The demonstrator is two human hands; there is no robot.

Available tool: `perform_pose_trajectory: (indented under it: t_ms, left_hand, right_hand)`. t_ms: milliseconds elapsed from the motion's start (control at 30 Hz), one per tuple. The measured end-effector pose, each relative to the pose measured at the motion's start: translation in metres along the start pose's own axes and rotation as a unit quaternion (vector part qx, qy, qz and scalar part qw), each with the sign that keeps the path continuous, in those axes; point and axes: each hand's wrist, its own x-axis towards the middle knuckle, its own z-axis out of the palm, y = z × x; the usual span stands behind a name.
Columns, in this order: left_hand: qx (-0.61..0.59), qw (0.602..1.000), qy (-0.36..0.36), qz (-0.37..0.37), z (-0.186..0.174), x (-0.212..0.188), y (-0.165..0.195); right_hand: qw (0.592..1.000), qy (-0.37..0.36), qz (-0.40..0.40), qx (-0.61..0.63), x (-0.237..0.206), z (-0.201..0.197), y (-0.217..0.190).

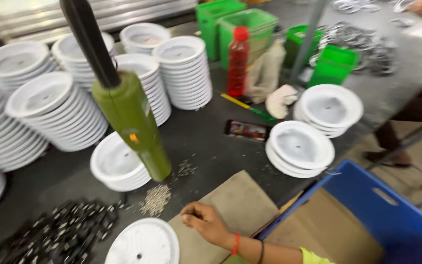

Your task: The person attaches black mounting clips to a white round plastic light fixture base, picking small screws from the table and driving them with a green electric screwdriver. They hold the base steady with one hand while fastening each clip, then set the finished base aside and start the next one.

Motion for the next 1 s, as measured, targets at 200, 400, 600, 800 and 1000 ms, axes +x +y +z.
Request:
perform_pose_trajectory:
  t_ms: [200,400,600,800,1000]
  left_hand:
    - [-0.267,0.96,0.069,0.039,0.034,-0.055,-0.001]
    - [-0.315,0.94,0.113,-0.072,0.071,-0.102,0.046]
    - [-0.288,0.947,0.091,-0.106,0.066,-0.107,0.062]
    - [-0.194,0.976,-0.096,0.003,0.041,-0.072,0.036]
    - [-0.16,0.956,-0.246,-0.001,-0.067,-0.065,-0.017]
  right_hand:
    - [0.971,-0.196,0.122,0.059,-0.019,-0.003,0.036]
    - [0.967,-0.162,0.186,0.066,-0.02,-0.032,0.06]
    - [0.967,-0.197,0.162,-0.002,0.004,-0.042,0.061]
    - [0.99,-0.088,0.108,-0.023,0.038,-0.021,0.07]
    - [0.991,0.029,0.087,-0.099,0.056,0.001,0.088]
